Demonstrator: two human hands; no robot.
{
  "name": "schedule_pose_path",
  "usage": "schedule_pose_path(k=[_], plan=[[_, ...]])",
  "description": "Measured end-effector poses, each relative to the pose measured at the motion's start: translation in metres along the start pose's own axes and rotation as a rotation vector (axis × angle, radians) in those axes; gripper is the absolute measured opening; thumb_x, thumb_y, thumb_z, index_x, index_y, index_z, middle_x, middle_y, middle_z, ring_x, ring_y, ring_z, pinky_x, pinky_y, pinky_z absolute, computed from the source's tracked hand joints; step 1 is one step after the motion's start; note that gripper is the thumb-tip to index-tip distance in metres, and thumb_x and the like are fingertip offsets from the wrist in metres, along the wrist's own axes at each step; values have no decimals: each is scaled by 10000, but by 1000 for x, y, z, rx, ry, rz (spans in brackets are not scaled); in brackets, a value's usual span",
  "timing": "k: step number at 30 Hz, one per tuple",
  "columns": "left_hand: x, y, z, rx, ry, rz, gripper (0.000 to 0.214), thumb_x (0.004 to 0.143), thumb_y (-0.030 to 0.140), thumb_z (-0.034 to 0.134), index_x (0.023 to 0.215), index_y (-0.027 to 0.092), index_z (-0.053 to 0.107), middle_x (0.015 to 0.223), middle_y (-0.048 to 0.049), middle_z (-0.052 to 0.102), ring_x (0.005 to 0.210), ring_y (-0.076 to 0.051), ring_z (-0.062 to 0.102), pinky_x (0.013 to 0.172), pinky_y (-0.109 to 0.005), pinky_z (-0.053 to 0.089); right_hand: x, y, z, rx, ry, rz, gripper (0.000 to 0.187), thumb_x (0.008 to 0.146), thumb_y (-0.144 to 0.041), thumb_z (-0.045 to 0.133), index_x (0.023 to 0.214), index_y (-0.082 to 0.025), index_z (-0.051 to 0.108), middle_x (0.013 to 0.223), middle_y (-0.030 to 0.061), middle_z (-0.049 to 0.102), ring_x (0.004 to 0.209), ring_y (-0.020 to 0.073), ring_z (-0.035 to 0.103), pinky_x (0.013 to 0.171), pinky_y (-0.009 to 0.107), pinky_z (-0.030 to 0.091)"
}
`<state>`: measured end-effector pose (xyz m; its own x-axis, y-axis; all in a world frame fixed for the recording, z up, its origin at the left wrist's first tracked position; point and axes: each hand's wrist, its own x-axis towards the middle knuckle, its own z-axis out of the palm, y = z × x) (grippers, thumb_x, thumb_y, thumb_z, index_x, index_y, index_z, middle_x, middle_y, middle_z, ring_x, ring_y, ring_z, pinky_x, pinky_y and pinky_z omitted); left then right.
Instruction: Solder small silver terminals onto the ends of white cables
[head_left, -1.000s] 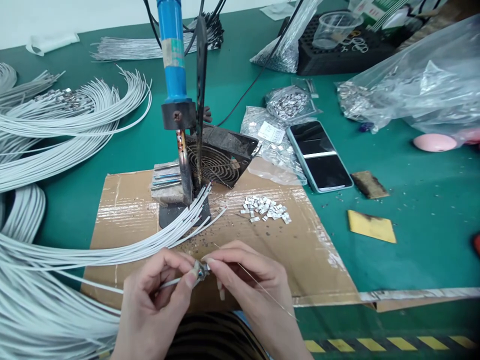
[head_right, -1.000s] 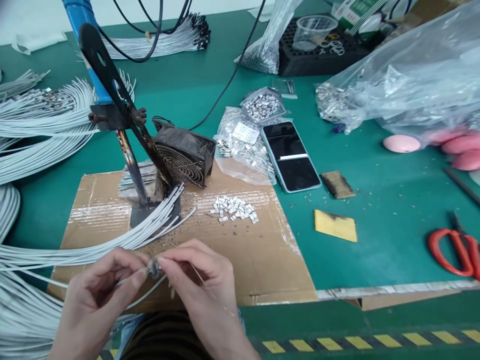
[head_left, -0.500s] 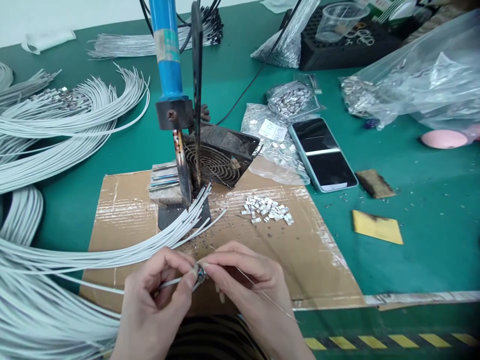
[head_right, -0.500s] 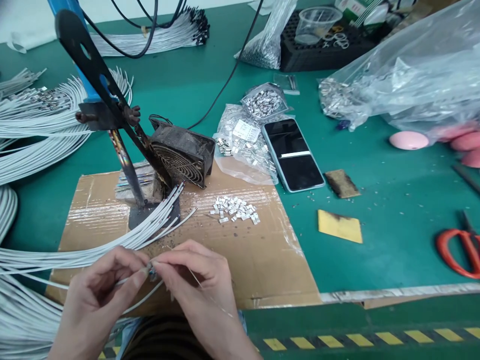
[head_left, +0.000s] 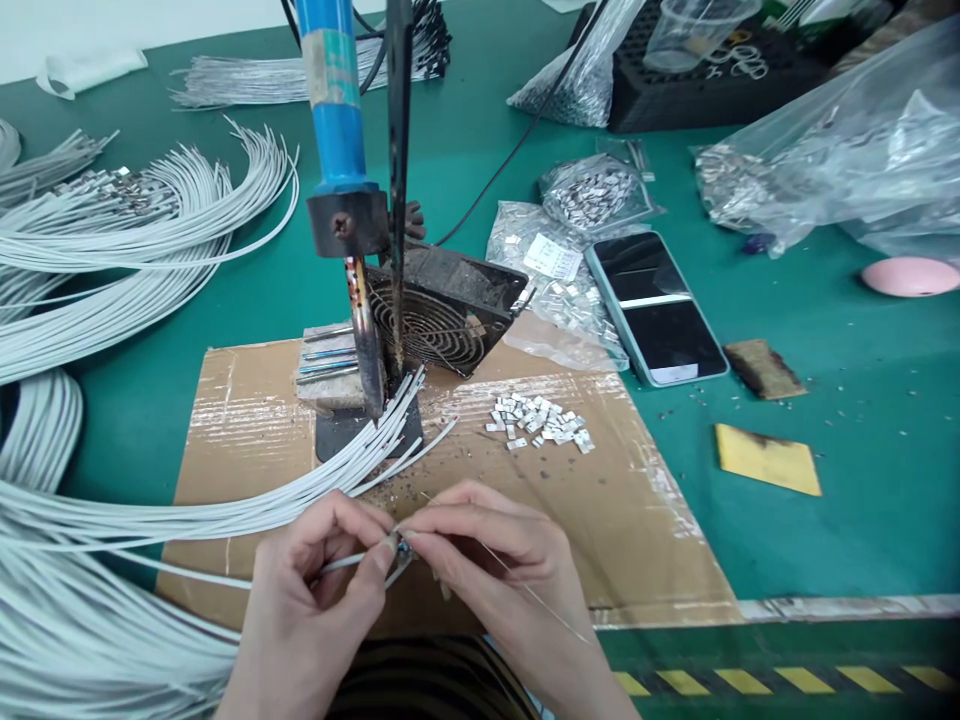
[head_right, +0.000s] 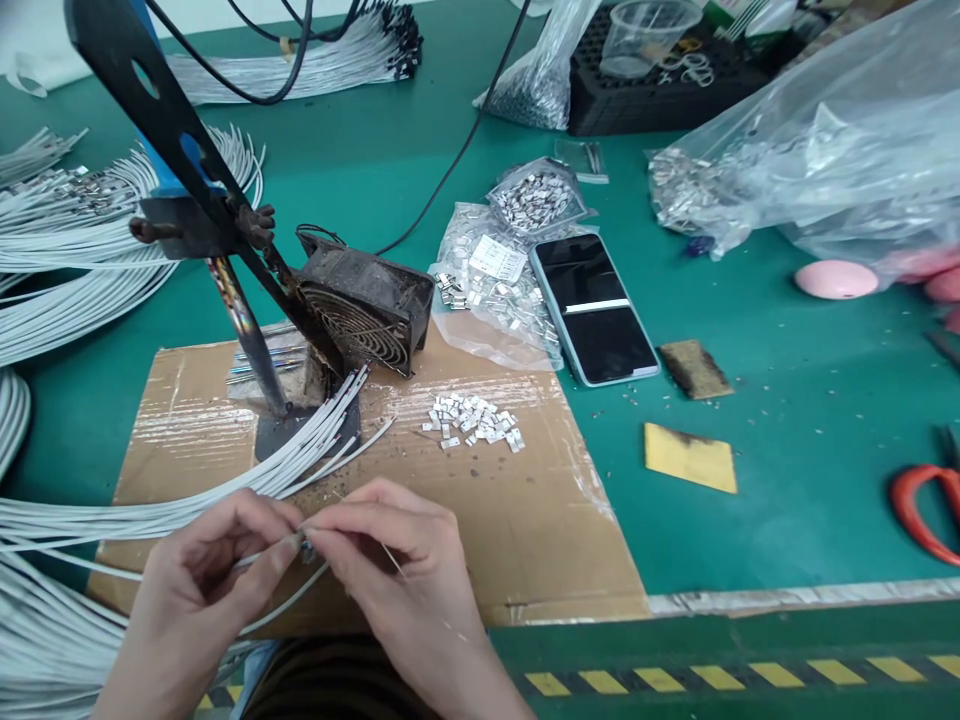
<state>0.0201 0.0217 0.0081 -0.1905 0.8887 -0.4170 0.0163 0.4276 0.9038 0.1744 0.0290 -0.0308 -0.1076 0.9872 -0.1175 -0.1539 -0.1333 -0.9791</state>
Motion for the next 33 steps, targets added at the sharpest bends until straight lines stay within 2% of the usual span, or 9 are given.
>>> schedule_pose_path(k=[3, 7, 10, 12, 14, 17, 24, 29, 33], plan=[[3, 0, 2, -14, 14, 25, 152, 721, 140, 821, 638, 203, 711, 729, 5, 744, 694, -127, 700, 657, -145, 550, -3, 3, -3, -148, 14, -86, 192, 1020, -254, 684, 1045, -310, 865, 901, 16, 745, 729, 126, 665, 620, 204, 518], [7, 0, 4, 1, 67, 38, 139, 740, 153, 799, 648, 204, 708, 766, 8, 750, 690, -114, 697, 655, -142, 533, -8, 11, -8, -301, 65, -155, 374, 1151, -288, 371, 1346, -323, 689, 961, 8, 676, 762, 132, 633, 707, 237, 525], [12, 1, 4, 14, 103, 58, 132, 741, 159, 785, 649, 204, 701, 781, 14, 748, 668, -94, 666, 634, -135, 499, -10, 13, -6, -392, 106, -156, 332, 1142, -291, 378, 1415, -308, 566, 950, 5, 716, 768, 171, 647, 759, 299, 515], [15, 3, 4, 25, 140, 61, 131, 729, 166, 790, 645, 200, 696, 791, 14, 745, 635, -84, 626, 593, -139, 464, -10, 10, -1, -433, 153, -123, 266, 1126, -320, 407, 1329, -281, 574, 939, 16, 718, 753, 195, 640, 756, 332, 501], [18, 4, 4, 27, 168, 60, 133, 717, 173, 801, 646, 198, 691, 794, 12, 741, 614, -81, 590, 557, -145, 433, -7, 4, 4, -461, 205, -88, 178, 1107, -321, 431, 1084, -268, 599, 847, 1, 645, 694, 188, 583, 696, 323, 469], [23, 5, 4, -1, 184, 77, 129, 729, 186, 798, 660, 203, 691, 791, 15, 728, 623, -87, 592, 562, -152, 442, 0, -4, 11, -447, 221, -142, 280, 1082, -252, 454, 803, -250, 472, 737, -34, 486, 625, 151, 470, 605, 275, 409], [32, 1, 4, 34, 191, 146, 126, 765, 205, 791, 685, 205, 693, 810, -11, 751, 646, -113, 640, 537, -171, 445, 15, -7, 21, -329, 222, -239, 221, 1015, -148, 577, 823, -257, 566, 1134, -13, 760, 1080, 147, 714, 916, 234, 523], [33, 6, 9, 63, 193, 128, 130, 800, 223, 758, 695, 215, 680, 805, -3, 742, 763, -144, 694, 560, -179, 439, 13, -7, 27, -270, 267, -152, 225, 995, -143, 597, 807, -262, 568, 1142, -2, 820, 1043, 161, 805, 913, 240, 596], [34, 11, 13, 50, 187, 144, 129, 808, 219, 742, 697, 215, 676, 805, 9, 742, 686, -116, 649, 529, -187, 405, 15, -10, 25, -286, 288, -129, 220, 968, -145, 615, 791, -267, 564, 1130, -4, 832, 1000, 164, 824, 924, 246, 609]])
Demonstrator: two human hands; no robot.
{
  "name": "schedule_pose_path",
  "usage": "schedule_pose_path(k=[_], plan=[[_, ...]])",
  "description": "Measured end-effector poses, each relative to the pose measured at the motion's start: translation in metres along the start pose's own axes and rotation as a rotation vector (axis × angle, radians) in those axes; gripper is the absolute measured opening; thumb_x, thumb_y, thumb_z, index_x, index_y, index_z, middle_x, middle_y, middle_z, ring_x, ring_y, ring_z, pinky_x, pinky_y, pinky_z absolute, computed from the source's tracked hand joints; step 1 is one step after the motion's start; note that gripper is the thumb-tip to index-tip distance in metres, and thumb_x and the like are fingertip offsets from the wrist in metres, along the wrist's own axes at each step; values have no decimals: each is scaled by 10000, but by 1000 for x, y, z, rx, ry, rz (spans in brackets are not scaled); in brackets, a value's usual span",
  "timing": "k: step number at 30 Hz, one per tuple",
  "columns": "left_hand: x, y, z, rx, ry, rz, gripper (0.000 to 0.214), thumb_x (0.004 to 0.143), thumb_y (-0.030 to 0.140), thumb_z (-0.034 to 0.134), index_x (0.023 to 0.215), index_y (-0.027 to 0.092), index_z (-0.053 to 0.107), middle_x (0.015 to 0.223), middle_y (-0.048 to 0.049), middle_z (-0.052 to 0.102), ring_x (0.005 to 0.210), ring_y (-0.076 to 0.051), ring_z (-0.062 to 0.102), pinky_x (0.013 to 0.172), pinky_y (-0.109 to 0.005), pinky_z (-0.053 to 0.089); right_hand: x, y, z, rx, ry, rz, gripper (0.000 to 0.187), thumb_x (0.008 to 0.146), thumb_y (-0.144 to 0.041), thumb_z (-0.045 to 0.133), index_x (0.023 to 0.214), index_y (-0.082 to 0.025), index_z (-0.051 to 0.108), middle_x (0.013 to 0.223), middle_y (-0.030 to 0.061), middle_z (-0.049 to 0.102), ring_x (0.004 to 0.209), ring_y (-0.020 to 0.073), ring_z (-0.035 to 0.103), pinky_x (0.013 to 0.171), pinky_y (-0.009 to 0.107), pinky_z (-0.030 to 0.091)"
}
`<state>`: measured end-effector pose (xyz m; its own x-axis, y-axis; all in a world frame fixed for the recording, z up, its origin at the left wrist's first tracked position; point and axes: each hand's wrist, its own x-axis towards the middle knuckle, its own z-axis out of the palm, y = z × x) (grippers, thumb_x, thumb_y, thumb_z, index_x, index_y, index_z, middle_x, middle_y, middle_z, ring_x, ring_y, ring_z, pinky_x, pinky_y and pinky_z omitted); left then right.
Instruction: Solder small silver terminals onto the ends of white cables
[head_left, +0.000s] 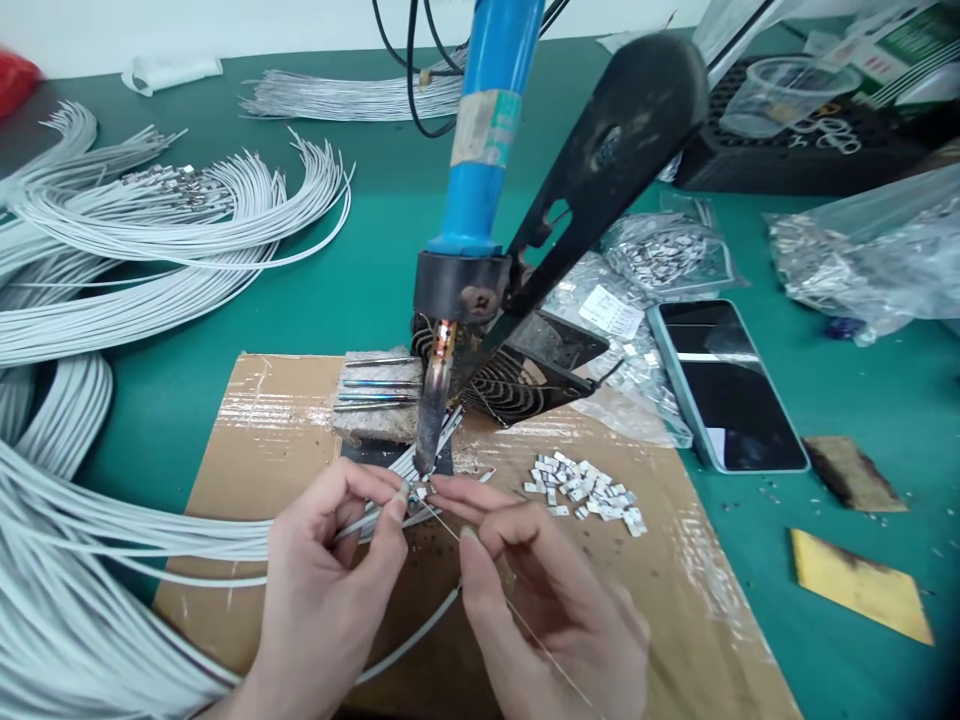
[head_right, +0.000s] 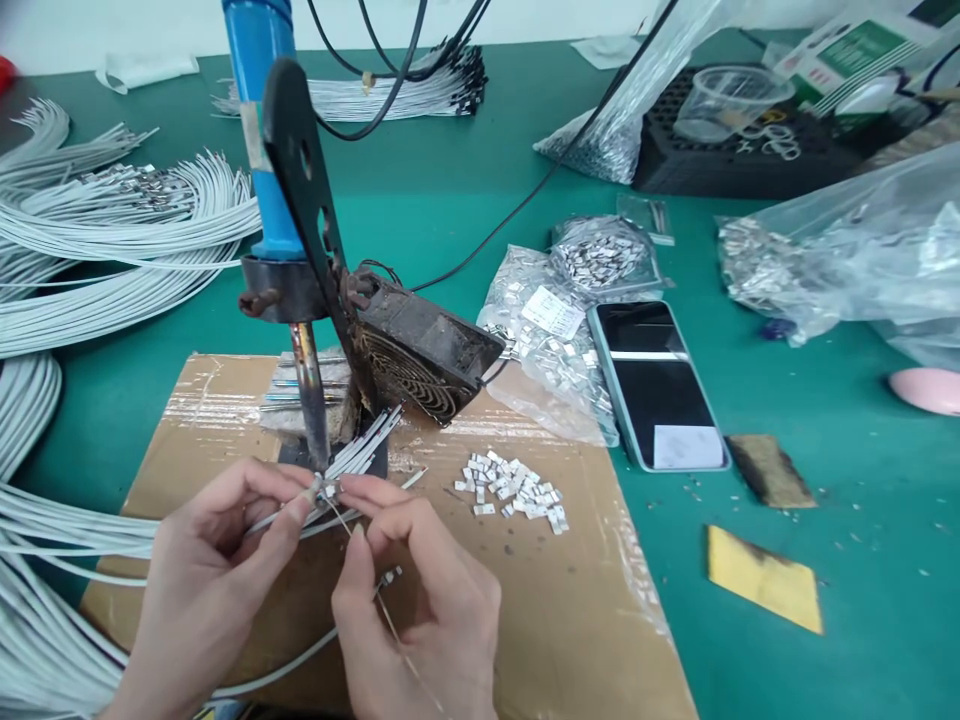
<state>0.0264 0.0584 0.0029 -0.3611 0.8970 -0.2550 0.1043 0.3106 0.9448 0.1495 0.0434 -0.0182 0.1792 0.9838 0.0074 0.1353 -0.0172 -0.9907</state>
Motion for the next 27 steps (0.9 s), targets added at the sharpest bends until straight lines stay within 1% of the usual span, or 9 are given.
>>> schedule_pose_path(k=[4, 7, 11, 16, 19, 22, 27], plan=[[3, 3, 2, -41, 6, -17, 128, 788, 202, 765, 688, 212, 686, 819, 22, 752, 612, -86, 611, 521, -175, 410, 5, -3, -1, 19, -1, 17, 217, 947, -149, 637, 777, -269, 573, 1114, -4, 839, 987, 161, 830, 880, 219, 620], [4, 5, 4, -86, 19, -27, 127, 770, 182, 782, 682, 212, 695, 811, 29, 755, 630, -85, 659, 575, -151, 478, 8, -4, -1, 60, 6, 33, 221, 952, -159, 636, 764, -264, 586, 1110, 11, 840, 999, 177, 833, 835, 221, 644], [8, 5, 4, -127, 17, -13, 131, 761, 140, 785, 675, 209, 715, 797, 30, 762, 679, -88, 719, 639, -122, 530, 10, -3, -1, 73, 0, 40, 216, 920, -141, 653, 749, -260, 598, 1090, 19, 845, 1014, 194, 833, 836, 232, 656], [16, 6, 1, -137, -40, 26, 135, 713, 91, 800, 655, 190, 729, 747, 22, 760, 633, -83, 719, 605, -101, 541, 12, -3, -1, 81, 2, 35, 211, 911, -138, 663, 750, -261, 601, 1092, 2, 845, 1025, 172, 827, 845, 204, 639], [19, 9, 1, -134, -47, 25, 130, 710, 92, 798, 647, 179, 726, 732, 19, 758, 579, -64, 677, 572, -90, 528, 13, -4, 0, 92, 11, 24, 212, 923, -141, 656, 753, -254, 600, 1093, 25, 846, 1026, 190, 829, 840, 227, 649], [20, 11, 1, -138, -58, 20, 130, 712, 84, 800, 654, 176, 729, 730, 21, 756, 555, -53, 645, 557, -84, 517, 14, -5, 0, 90, 15, 19, 219, 936, -138, 649, 756, -253, 600, 1097, 36, 845, 1035, 198, 828, 848, 240, 656], [17, 9, 0, -154, -56, 23, 131, 761, 91, 792, 690, 190, 743, 743, 26, 748, 593, -68, 660, 591, -101, 528, 15, -6, -1, 86, 15, -6, 227, 945, -119, 637, 766, -251, 592, 1118, 64, 843, 1040, 222, 829, 840, 274, 667]])
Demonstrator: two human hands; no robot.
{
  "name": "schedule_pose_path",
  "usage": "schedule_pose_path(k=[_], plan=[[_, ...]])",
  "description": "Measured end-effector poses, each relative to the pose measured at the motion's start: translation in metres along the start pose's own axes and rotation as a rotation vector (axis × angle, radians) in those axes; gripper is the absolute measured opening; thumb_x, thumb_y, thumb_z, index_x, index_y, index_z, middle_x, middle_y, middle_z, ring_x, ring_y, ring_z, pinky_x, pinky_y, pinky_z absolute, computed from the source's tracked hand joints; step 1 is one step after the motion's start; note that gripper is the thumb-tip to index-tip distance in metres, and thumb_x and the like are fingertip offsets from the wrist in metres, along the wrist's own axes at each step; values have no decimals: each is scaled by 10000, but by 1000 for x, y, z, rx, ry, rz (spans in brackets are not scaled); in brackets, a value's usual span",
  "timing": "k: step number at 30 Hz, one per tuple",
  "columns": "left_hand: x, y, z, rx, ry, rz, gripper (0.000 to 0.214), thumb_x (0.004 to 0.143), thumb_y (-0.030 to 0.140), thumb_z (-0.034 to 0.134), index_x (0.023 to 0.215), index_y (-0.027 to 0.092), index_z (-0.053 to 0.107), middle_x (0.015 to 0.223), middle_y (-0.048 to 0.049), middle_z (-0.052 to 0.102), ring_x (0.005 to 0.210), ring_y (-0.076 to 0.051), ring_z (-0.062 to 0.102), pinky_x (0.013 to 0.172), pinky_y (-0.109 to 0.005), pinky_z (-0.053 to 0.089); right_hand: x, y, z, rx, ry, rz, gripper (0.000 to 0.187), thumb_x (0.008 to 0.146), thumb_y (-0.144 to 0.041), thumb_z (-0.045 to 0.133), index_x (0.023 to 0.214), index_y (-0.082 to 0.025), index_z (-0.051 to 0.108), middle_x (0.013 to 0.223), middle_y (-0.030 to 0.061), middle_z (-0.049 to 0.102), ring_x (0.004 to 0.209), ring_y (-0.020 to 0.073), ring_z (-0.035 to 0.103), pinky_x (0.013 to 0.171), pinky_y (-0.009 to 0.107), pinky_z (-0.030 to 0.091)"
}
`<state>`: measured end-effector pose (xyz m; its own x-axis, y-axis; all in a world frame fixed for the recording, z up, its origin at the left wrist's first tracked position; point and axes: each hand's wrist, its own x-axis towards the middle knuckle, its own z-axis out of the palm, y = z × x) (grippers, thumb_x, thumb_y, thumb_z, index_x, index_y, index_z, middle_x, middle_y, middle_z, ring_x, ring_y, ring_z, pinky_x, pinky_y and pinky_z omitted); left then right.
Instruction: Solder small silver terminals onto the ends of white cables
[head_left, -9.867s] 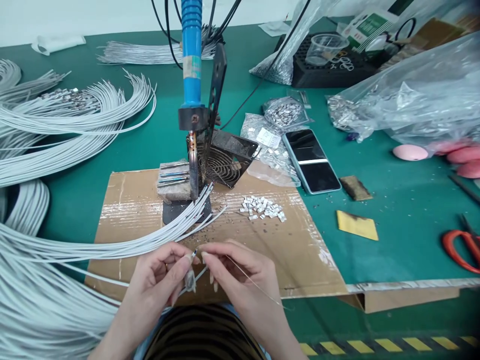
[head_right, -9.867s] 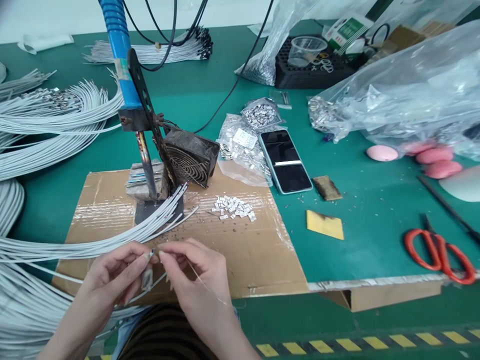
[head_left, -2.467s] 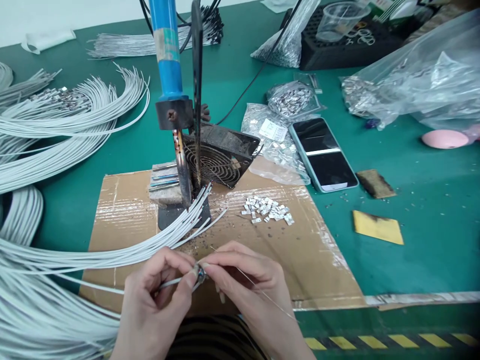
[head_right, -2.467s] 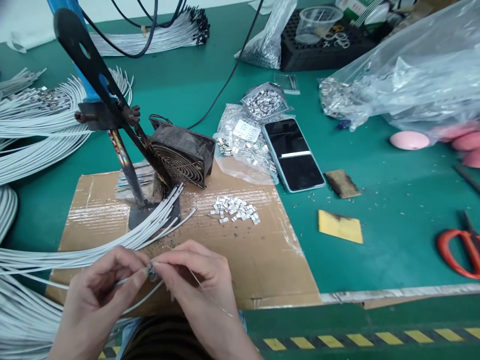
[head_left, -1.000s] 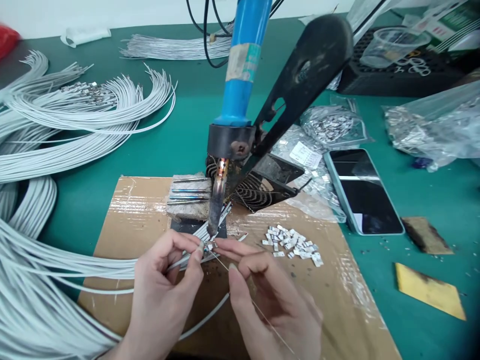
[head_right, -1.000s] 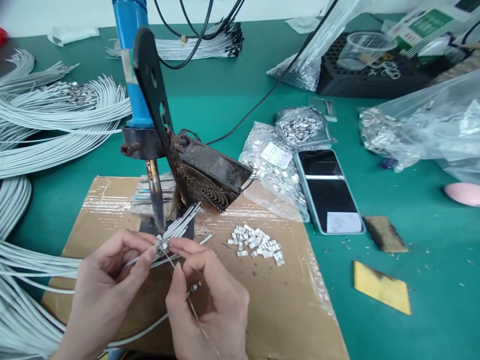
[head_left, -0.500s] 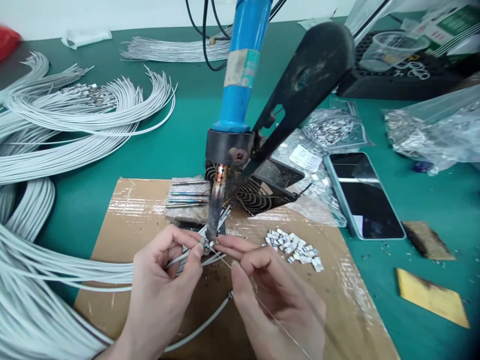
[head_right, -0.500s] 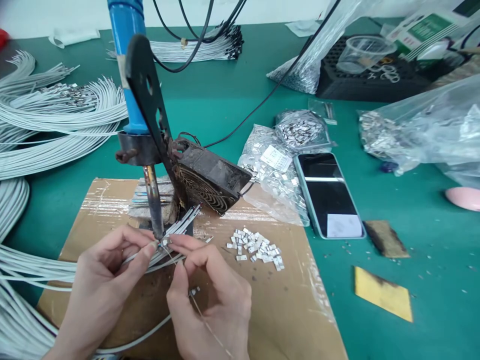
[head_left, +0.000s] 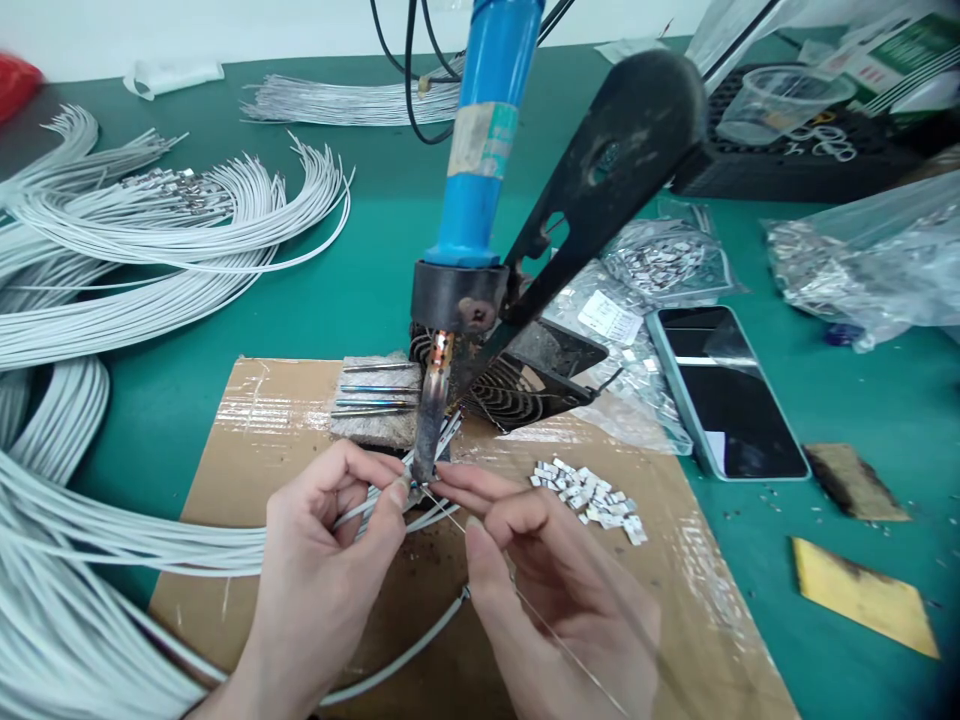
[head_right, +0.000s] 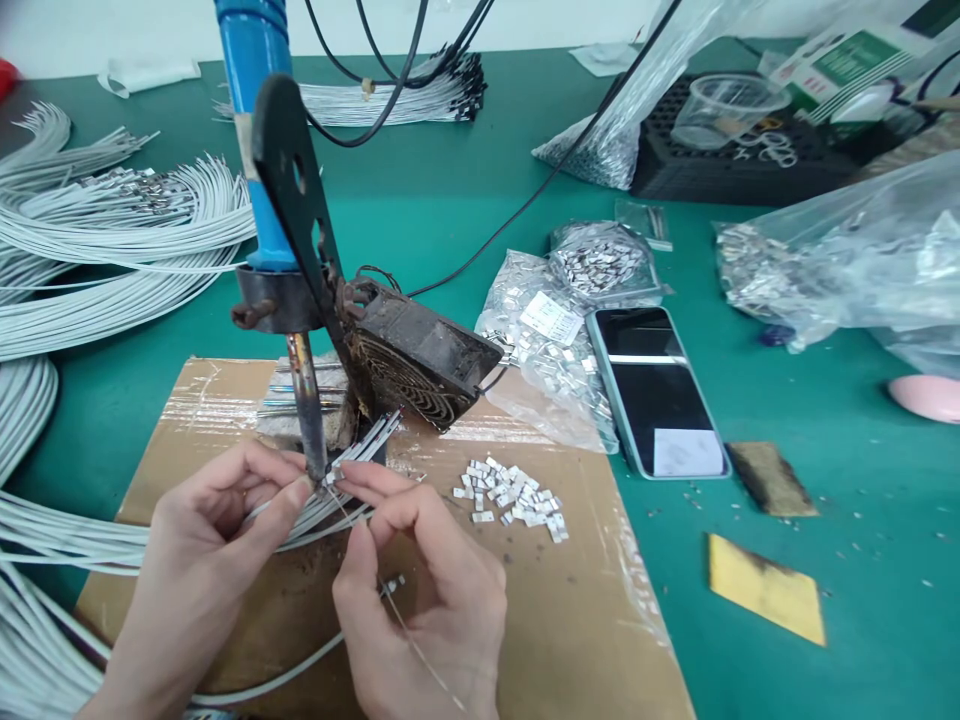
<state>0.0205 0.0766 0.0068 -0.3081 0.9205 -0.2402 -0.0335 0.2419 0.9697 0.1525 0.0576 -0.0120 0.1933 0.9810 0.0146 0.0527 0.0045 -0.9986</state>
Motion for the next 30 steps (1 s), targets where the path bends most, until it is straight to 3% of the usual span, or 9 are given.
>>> schedule_pose_path(k=[8, 16, 22, 27, 30], plan=[[-3, 4, 6, 1, 62, -38, 126, 750, 144, 801, 665, 183, 716, 761, 6, 764, 632, -92, 674, 606, -132, 524, -1, -2, 1, 15, 0, -5, 232, 953, -125, 640, 766, -254, 595, 1110, 27, 839, 1017, 196, 829, 844, 254, 660], [-3, 6, 5, 27, 64, -32, 122, 750, 158, 794, 666, 185, 710, 775, -13, 780, 669, -127, 715, 618, -163, 553, 0, -3, 0, 27, -1, -3, 230, 952, -122, 648, 764, -244, 595, 1097, 76, 841, 990, 230, 835, 843, 296, 675], [-4, 7, 6, 23, 59, -32, 120, 744, 154, 799, 667, 187, 713, 803, -29, 804, 673, -134, 724, 624, -173, 562, -1, -2, 1, 18, 1, -9, 226, 952, -113, 639, 778, -251, 595, 1110, 42, 839, 1020, 202, 828, 866, 261, 656], [-2, 6, 3, 49, 67, -28, 124, 754, 171, 792, 664, 187, 708, 800, -36, 806, 667, -142, 732, 611, -182, 566, -1, -2, 1, 31, -8, -3, 222, 957, -117, 641, 779, -244, 605, 1121, 75, 834, 1028, 224, 829, 849, 281, 668], [-1, 5, 1, 67, 15, -11, 115, 729, 146, 810, 664, 184, 723, 775, -25, 794, 662, -140, 735, 590, -168, 559, -1, -2, 1, 34, -1, -5, 224, 956, -115, 643, 774, -242, 610, 1120, 65, 836, 1021, 214, 829, 862, 277, 664]])
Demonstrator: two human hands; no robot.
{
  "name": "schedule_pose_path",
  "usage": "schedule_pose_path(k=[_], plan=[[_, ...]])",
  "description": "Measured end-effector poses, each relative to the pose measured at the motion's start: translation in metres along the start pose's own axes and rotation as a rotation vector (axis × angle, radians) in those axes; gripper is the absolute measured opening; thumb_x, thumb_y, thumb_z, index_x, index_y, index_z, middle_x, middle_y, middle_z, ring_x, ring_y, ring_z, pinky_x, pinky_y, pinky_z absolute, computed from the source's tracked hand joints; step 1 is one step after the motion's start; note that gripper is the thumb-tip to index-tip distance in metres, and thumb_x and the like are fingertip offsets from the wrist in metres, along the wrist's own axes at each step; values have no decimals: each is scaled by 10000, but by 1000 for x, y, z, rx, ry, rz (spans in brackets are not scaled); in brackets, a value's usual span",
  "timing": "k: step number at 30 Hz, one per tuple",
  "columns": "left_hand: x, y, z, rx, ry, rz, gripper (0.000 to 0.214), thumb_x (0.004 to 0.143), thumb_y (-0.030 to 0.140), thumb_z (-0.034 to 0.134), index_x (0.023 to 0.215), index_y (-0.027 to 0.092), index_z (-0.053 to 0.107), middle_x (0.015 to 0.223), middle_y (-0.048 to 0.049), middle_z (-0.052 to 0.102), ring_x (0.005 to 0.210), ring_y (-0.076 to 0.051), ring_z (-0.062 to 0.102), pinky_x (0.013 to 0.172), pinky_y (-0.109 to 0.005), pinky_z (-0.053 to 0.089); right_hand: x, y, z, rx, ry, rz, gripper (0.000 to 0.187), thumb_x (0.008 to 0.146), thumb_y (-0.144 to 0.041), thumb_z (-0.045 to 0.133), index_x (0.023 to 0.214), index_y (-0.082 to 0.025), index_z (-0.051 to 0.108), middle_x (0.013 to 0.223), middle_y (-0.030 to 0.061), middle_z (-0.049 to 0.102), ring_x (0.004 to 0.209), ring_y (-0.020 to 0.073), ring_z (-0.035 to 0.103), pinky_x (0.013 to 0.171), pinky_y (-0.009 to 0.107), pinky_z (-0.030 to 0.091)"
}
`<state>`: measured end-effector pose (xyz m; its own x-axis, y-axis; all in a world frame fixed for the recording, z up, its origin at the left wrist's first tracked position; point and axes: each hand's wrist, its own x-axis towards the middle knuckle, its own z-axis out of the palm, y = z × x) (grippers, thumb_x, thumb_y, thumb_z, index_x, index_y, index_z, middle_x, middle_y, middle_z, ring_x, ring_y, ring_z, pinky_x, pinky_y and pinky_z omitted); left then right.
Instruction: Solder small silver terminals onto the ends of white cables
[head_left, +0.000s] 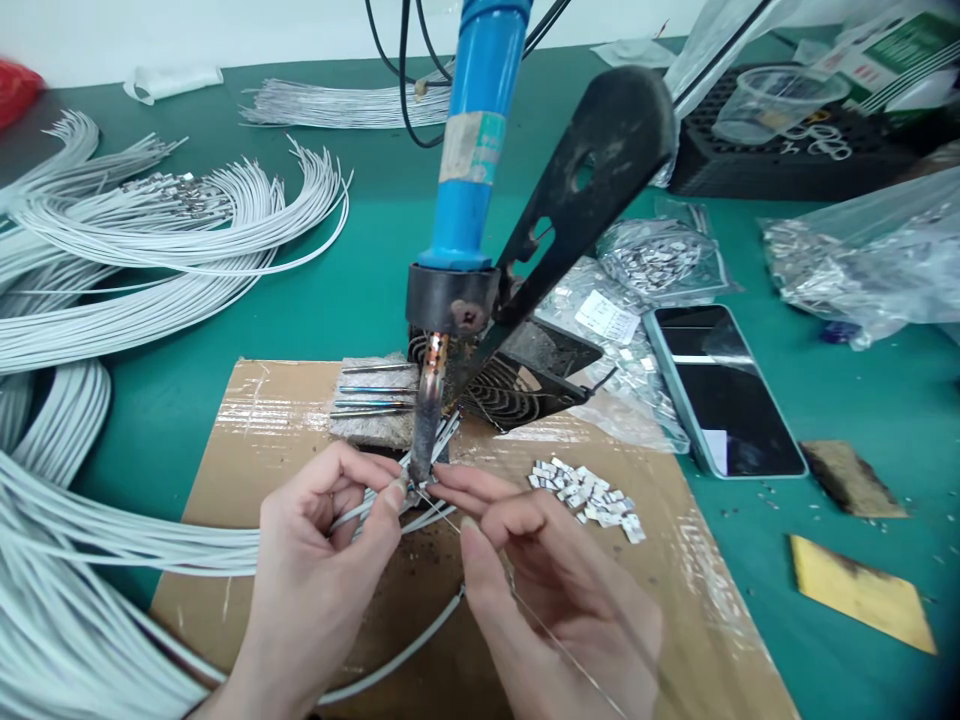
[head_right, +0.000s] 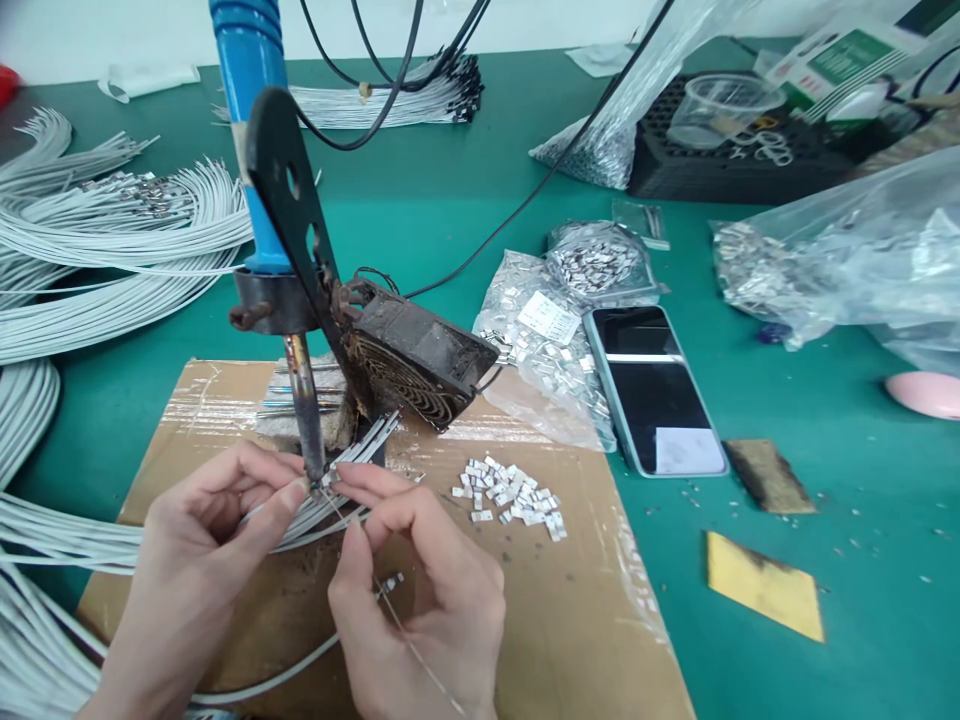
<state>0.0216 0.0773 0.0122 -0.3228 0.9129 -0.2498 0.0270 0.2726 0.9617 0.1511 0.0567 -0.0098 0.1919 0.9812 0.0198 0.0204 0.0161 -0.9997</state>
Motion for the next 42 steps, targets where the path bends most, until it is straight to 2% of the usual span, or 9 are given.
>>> schedule_pose_path(k=[5, 8, 14, 25, 29, 32, 36, 40, 42], plan=[[-3, 1, 4, -36, 65, -18, 125, 738, 145, 801, 654, 188, 718, 786, -11, 791, 665, -110, 721, 603, -135, 540, 1, 0, 0, 12, -8, 0, 227, 960, -116, 643, 777, -244, 608, 1120, 70, 837, 1005, 217, 831, 845, 284, 664], [-3, 1, 3, -39, 63, -23, 130, 740, 140, 807, 657, 189, 720, 783, -10, 780, 665, -117, 716, 612, -145, 554, 1, 1, 0, 6, -8, -10, 223, 949, -114, 656, 773, -243, 614, 1103, 74, 839, 1016, 227, 829, 865, 304, 667], [4, -5, -10, 48, -66, 23, 136, 747, 94, 821, 690, 189, 742, 787, -1, 774, 653, -113, 726, 605, -138, 567, 1, 2, 0, 5, -11, -13, 234, 941, -107, 653, 757, -246, 614, 1112, 56, 840, 1032, 222, 829, 881, 294, 662], [5, -8, -9, 70, -96, 47, 141, 814, 93, 778, 725, 193, 734, 812, 10, 770, 679, -97, 743, 612, -113, 554, 1, 4, 1, -9, 3, -20, 225, 951, -121, 663, 769, -247, 621, 1135, 36, 840, 1032, 195, 824, 875, 258, 637], [1, -3, -5, 40, -43, 28, 137, 791, 102, 787, 706, 191, 726, 804, 0, 788, 683, -111, 747, 611, -125, 559, 0, 4, 1, -7, 6, -27, 227, 949, -114, 664, 778, -258, 622, 1117, 5, 834, 1041, 167, 816, 892, 229, 618], [1, -3, -4, 21, 4, 32, 135, 794, 111, 777, 698, 189, 722, 795, 1, 791, 684, -107, 745, 620, -119, 557, 0, 5, 0, -20, 4, -28, 225, 949, -124, 664, 775, -258, 617, 1105, 16, 838, 1039, 179, 815, 890, 249, 621], [3, -6, -7, 79, -89, 49, 134, 775, 88, 794, 709, 189, 735, 766, 23, 774, 653, -81, 725, 595, -89, 531, 0, 6, 0, -28, -6, -26, 224, 947, -122, 659, 772, -255, 619, 1095, 20, 839, 1030, 183, 818, 901, 259, 617], [2, -8, -6, 54, -27, 37, 137, 799, 112, 770, 702, 194, 716, 713, 44, 732, 640, -69, 708, 586, -76, 513, 1, 8, -1, -40, -5, -37, 223, 942, -122, 662, 777, -265, 615, 1089, -14, 835, 1027, 151, 809, 912, 224, 601], [2, -8, -6, 63, -37, 43, 138, 797, 105, 771, 704, 194, 721, 749, 38, 747, 654, -71, 720, 596, -78, 522, 2, 9, -3, -48, -26, -59, 215, 943, -124, 664, 794, -271, 616, 1088, -32, 835, 1035, 137, 804, 924, 208, 590]])
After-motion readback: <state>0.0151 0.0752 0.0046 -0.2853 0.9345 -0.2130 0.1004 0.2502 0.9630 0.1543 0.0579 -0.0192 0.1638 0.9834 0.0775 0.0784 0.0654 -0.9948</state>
